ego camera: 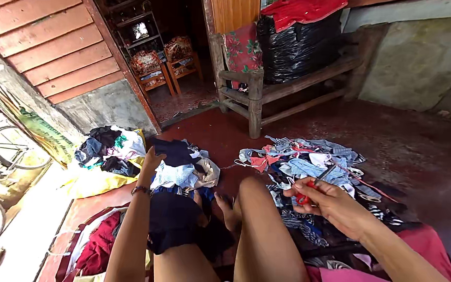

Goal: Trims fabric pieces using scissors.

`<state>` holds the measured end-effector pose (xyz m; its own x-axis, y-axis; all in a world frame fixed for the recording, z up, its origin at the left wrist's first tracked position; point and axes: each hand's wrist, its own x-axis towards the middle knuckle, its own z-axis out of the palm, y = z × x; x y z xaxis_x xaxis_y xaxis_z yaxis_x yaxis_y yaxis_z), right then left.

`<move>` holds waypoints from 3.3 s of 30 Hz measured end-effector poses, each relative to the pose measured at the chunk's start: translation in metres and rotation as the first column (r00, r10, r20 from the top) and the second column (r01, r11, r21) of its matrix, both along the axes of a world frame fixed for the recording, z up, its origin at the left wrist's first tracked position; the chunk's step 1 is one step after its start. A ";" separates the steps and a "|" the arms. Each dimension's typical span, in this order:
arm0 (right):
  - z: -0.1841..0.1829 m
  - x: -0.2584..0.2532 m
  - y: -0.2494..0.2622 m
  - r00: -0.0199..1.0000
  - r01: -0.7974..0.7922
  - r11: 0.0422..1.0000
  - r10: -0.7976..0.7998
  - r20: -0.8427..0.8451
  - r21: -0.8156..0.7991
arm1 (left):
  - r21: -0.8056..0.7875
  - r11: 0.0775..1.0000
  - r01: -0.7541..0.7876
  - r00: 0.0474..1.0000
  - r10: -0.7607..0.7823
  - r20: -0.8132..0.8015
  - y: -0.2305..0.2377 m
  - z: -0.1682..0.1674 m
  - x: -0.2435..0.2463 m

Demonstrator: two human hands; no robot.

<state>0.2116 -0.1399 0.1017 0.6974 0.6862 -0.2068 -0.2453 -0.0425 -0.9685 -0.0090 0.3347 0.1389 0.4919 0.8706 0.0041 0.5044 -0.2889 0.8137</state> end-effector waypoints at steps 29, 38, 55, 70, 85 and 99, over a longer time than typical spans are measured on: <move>0.013 -0.077 0.037 0.915 -0.334 0.932 0.357 0.189 -0.144 | -0.027 0.935 0.353 0.842 -0.305 0.446 -0.121 0.006 -0.111; 0.013 -0.102 0.072 0.884 -0.459 0.884 0.464 0.062 -0.086 | -0.077 0.829 0.553 0.632 -0.358 0.687 -0.155 0.092 -0.071; 0.045 -0.118 0.189 0.840 0.040 0.950 0.135 -0.526 0.308 | -0.487 0.605 0.630 0.355 0.333 0.873 -0.169 -0.038 -0.076; 0.085 -0.079 0.157 0.947 -0.148 0.980 0.103 0.303 0.129 | -0.452 0.583 0.676 0.413 0.209 0.887 -0.156 -0.020 -0.067; 0.120 -0.036 0.184 0.996 0.068 0.959 -0.049 -0.074 0.276 | -0.335 0.655 0.678 0.706 -0.453 0.544 -0.174 -0.049 -0.036; 0.073 -0.022 0.180 0.966 -0.041 0.990 0.004 0.259 0.134 | -0.537 0.761 0.364 0.643 0.212 0.736 -0.194 -0.041 0.040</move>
